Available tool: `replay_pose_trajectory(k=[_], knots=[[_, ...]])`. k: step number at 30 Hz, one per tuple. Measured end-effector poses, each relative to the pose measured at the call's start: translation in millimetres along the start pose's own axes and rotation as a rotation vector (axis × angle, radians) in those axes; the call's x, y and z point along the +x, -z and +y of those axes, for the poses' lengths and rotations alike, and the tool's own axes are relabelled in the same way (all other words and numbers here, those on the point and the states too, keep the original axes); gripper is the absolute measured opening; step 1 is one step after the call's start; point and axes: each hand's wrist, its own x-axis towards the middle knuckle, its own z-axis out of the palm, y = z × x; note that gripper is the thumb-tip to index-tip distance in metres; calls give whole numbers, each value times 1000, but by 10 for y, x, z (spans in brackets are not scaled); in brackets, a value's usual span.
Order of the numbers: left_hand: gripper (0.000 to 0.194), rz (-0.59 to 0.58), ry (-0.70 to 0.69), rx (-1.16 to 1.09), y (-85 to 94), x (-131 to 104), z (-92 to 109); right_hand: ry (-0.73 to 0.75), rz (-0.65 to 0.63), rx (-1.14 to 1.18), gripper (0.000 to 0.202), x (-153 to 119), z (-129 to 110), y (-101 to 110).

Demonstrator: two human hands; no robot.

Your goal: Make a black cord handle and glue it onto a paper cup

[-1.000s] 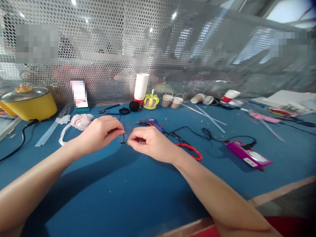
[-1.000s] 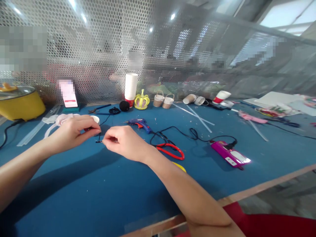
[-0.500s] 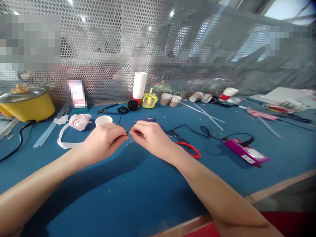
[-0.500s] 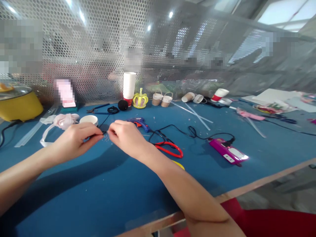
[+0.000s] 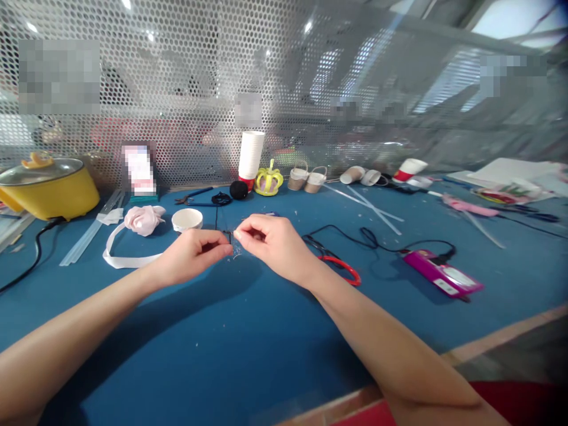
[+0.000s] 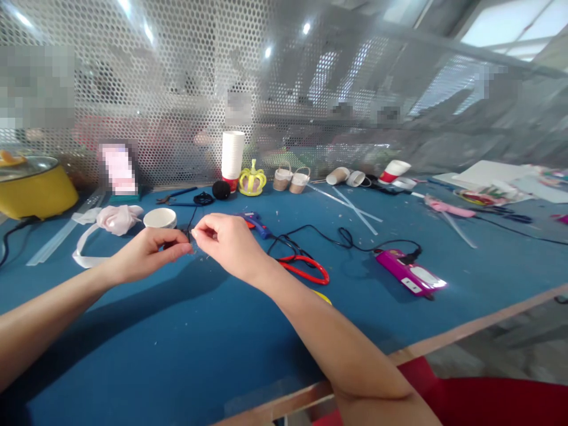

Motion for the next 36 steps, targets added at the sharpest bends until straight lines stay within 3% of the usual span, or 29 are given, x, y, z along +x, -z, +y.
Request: replay_pose_trajectory(k=[3,8,13,17,20,22,24,27,30,33,36], knots=[[23,101,-105,122,-34,-38,101,88,76,-180,17,5,54,-27],[18,217,-330,384,125,-53,158,184,-72,-271,14,-22,42,-35],[20,111,-181,250,276,14,36,169,-248,-35,13,-46,-77,8],[23,-14,-33,14,154,40,-71,31,-177,116,12,-39,-103,28],[28,-20,34,-53,16,20,-48,60,-34,34,13,-21,-37,0],[27,18,13,-5,-36,-4,13,120,57,-92,15,-9,20,-24],[23,84,-70,101,-35,-26,80,167,69,-204,16,-4,62,-38],[18,184,-213,244,52,-39,135,202,-26,-278,14,-10,78,-39],[17,224,-263,301,172,-18,100,240,-132,-251,13,-27,39,-22],[19,165,-218,236,224,19,7,230,-213,-113,13,-38,-25,4],[21,63,-101,93,176,43,-79,102,-191,40,12,-32,-63,22]])
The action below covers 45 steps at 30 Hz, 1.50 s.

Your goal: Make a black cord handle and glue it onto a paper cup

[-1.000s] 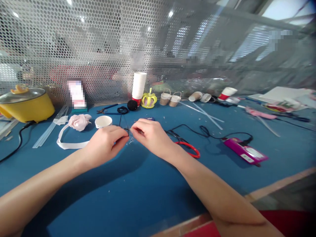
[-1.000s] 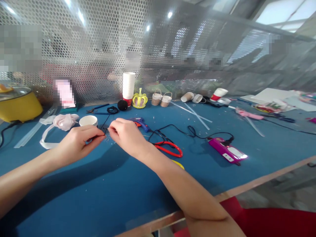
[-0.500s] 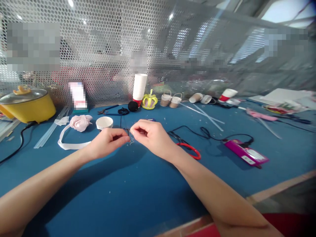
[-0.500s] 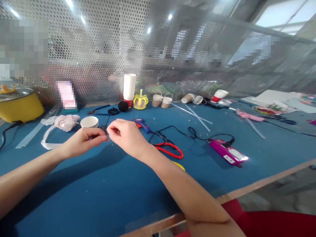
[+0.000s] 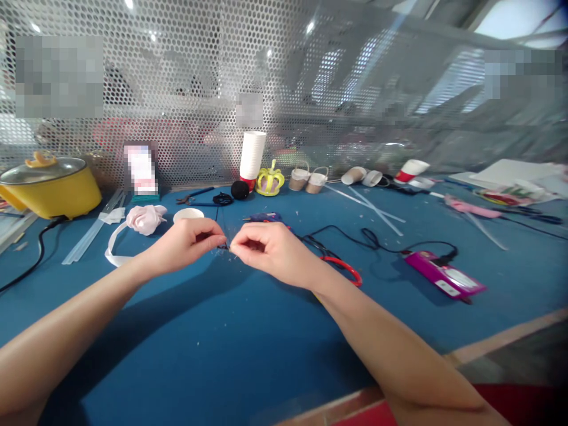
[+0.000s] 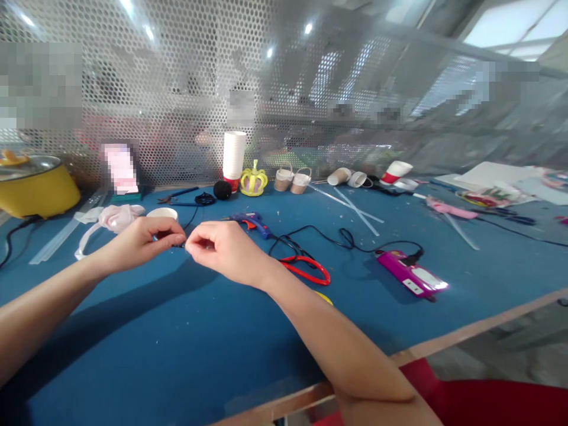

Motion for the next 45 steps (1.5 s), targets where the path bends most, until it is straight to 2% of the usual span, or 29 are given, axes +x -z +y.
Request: replay_pose_trajectory(k=[2,4,7,10,13,15,17,20,22,25,27,30,33,35,37,42,45], knots=[[25,-42,79,-60,-63,-6,-12,-70,66,39,12,12,10,-1],[28,-69,123,-74,-117,-21,19,-81,142,-7,12,24,45,-11],[24,-38,68,23,-143,-50,118,-38,206,-180,15,31,104,-31],[18,58,-88,197,-95,-69,204,-5,123,-295,15,22,123,-44],[16,99,-181,249,-5,-59,208,25,-17,-265,14,5,80,-40],[17,75,-153,184,42,-39,159,31,-90,-157,13,-4,30,-27],[19,18,-65,57,52,-18,82,-7,-110,-20,12,-10,-14,-8],[23,-62,69,-142,-18,4,-25,-110,-38,138,11,-8,-28,9],[24,-78,124,-220,-102,3,-44,-142,36,164,11,3,4,3],[25,-53,152,-230,-214,-21,32,-93,176,28,12,24,81,-25],[22,-2,115,-139,-240,-47,119,-35,233,-120,14,33,126,-44],[16,109,-28,78,-187,-74,211,30,168,-271,15,31,155,-55],[16,182,-150,221,-73,-62,194,77,39,-277,13,17,131,-48],[17,158,-152,217,-17,-38,134,88,-35,-197,12,8,93,-33],[17,93,-89,143,-3,-15,64,55,-62,-88,12,2,52,-14],[22,-13,92,-69,-109,-12,7,-90,98,82,11,12,50,4],[21,-4,70,-57,-152,-42,70,-81,201,-5,11,28,102,-12]])
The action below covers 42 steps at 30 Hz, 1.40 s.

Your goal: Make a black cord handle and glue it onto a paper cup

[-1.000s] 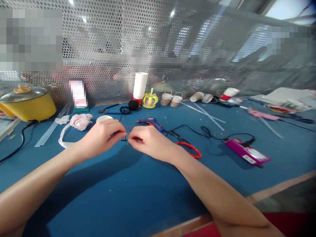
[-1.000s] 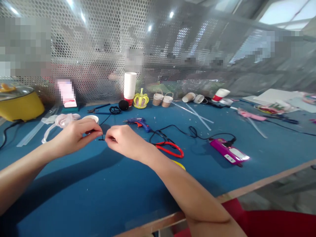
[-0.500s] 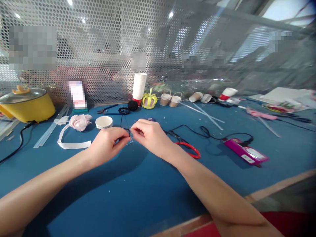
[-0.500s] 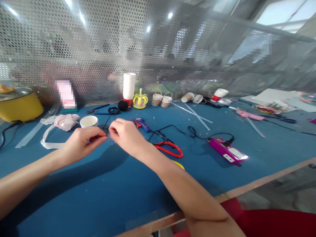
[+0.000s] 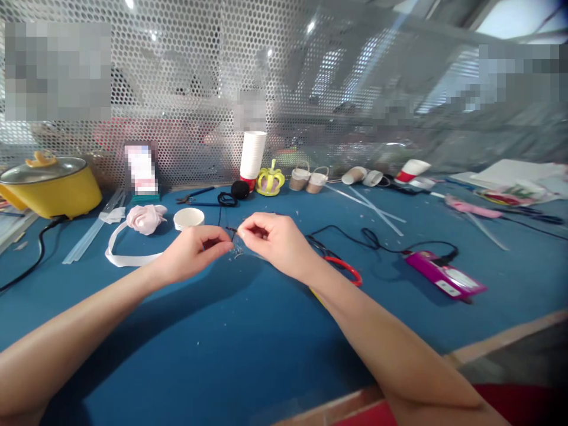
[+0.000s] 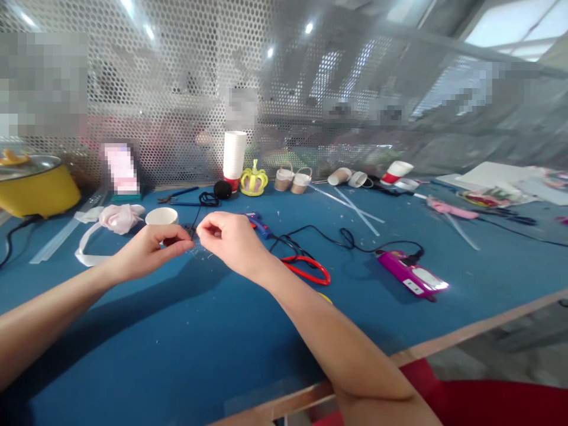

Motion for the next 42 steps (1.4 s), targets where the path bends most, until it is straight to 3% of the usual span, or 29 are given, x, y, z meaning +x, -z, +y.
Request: replay_pose_trajectory(k=[3,5,8,13,17,20,24,27,29,33,38,42], knots=[[17,81,-156,157,17,-31,78,58,6,-158,13,5,27,-17],[16,127,-257,270,59,-38,120,101,-46,-226,13,-2,22,-23],[18,144,-301,327,147,-22,146,166,-157,-236,13,-23,-13,-24],[17,0,-109,24,262,38,26,169,-279,-72,12,-54,-113,4],[19,-88,34,-269,184,61,-134,63,-205,56,10,-43,-138,28],[21,-90,82,-304,60,46,-140,40,-93,43,10,-11,-83,21],[17,79,1,-51,-21,-6,16,94,33,-154,14,12,8,0],[16,203,-165,273,13,-34,136,150,6,-255,14,-23,35,-20],[18,223,-237,425,59,-38,175,179,-24,-288,14,-66,35,-45],[19,156,-231,431,173,-10,159,243,-82,-292,16,-146,19,-105],[18,-24,-79,93,265,47,35,301,-114,-220,14,-179,-25,-108],[20,-160,49,-166,194,72,-106,239,-78,-118,13,-188,-47,-84]])
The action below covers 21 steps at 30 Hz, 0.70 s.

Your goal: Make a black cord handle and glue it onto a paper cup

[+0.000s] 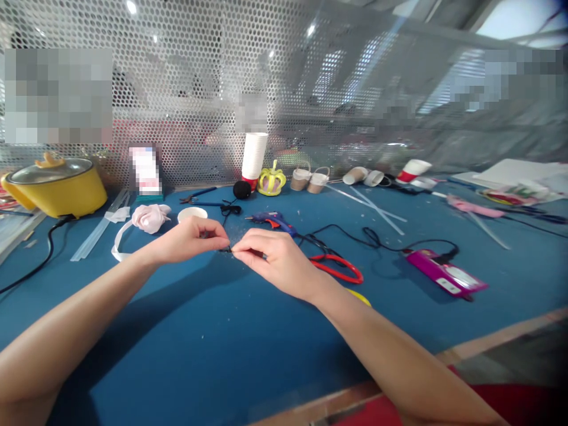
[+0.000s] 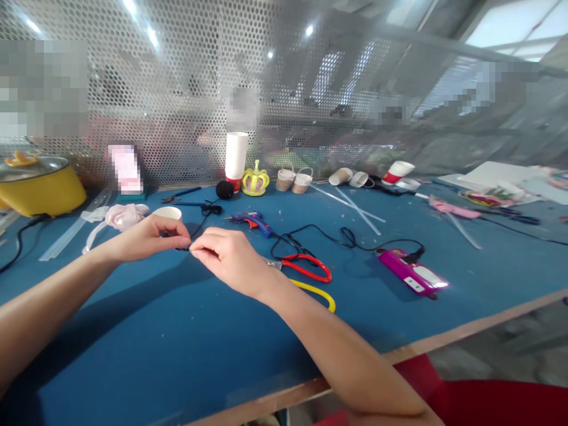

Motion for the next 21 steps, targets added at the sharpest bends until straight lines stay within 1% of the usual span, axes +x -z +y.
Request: replay_pose_trajectory(k=[2,4,6,8,9,11,12,15,17,18,20,21], knots=[[19,-38,38,-129,-60,15,-60,-52,30,46,12,-5,9,0],[18,-51,69,-220,-131,23,-87,-116,64,77,11,-10,35,-8],[20,-38,91,-269,-204,22,-75,-179,97,86,10,-15,75,-19],[22,-1,104,-264,-266,10,-29,-222,132,73,10,-20,121,-27],[22,27,105,-231,-291,1,3,-230,147,56,10,-23,141,-29],[20,96,73,-92,-323,-26,79,-224,161,2,11,-30,168,-30],[19,130,29,9,-329,-41,116,-211,158,-32,11,-33,174,-31],[17,200,-167,357,-311,-82,208,-149,107,-117,12,-45,160,-46],[17,210,-274,532,-272,-94,241,-103,57,-151,13,-55,134,-70],[17,211,-304,586,-247,-94,249,-80,34,-163,14,-60,119,-83],[17,192,-327,621,-185,-84,249,-32,-15,-170,16,-72,88,-105],[17,174,-321,599,-152,-76,240,-8,-37,-160,17,-76,72,-110]])
